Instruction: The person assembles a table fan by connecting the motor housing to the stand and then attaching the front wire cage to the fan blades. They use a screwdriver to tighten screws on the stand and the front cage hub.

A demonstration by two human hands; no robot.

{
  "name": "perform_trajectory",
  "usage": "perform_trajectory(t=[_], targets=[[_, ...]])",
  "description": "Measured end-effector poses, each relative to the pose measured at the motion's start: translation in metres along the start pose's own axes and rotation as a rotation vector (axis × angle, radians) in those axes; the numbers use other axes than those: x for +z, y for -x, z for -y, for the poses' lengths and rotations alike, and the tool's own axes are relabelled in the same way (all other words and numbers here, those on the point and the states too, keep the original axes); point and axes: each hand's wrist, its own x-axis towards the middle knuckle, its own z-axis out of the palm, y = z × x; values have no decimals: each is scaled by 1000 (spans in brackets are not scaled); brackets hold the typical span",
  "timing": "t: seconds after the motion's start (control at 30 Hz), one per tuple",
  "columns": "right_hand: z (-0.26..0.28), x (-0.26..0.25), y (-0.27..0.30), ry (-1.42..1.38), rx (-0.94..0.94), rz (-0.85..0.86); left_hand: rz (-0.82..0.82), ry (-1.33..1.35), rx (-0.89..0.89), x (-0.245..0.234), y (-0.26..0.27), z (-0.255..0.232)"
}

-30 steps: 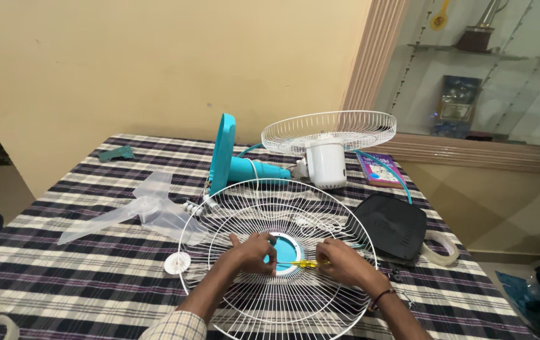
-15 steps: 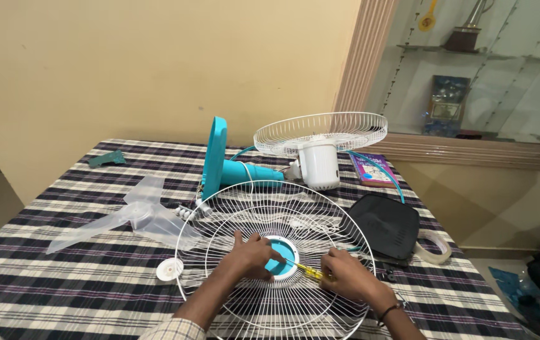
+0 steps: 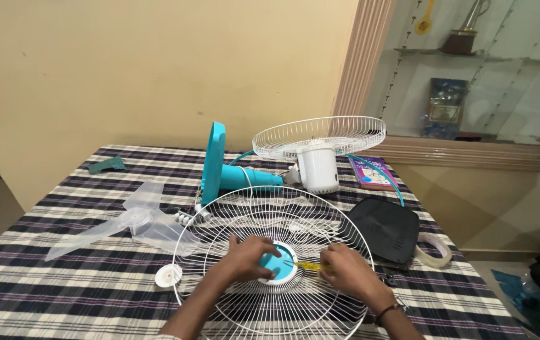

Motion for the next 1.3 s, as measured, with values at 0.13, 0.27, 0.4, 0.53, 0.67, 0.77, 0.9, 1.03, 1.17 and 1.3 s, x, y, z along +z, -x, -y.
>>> perform_trajectory(t=[0.13, 0.27, 0.4, 0.53, 0.67, 0.77, 0.9, 1.03, 1.17, 1.3], targets=[[4, -11, 0, 210, 68, -23, -210, 94, 3, -23, 0, -1], [24, -25, 1, 115, 99, -12, -412, -185, -46, -33, 12, -15], [41, -29, 12, 171, 67, -56, -674, -431, 137, -17, 19, -31], [30, -22, 34, 288, -187, -467, -735, -523, 222, 8, 16, -36], [-7, -18, 57, 258, -209, -675, -528, -540, 171, 14, 12, -37], [-40, -14, 76, 293, -118, -722, -461, -551, 187, 12, 12, -43], [-73, -9, 98, 249, -33, -712, -494, -531, 285, 3, 4, -65], [-98, 1, 111, 109, 70, -655, -414, -527, 354, -2, -8, -97], [-120, 10, 117, -149, 179, -660, -296, -432, 424, -4, -18, -129], [-129, 15, 116, -487, 344, -555, -150, -323, 432, -7, -17, -141]])
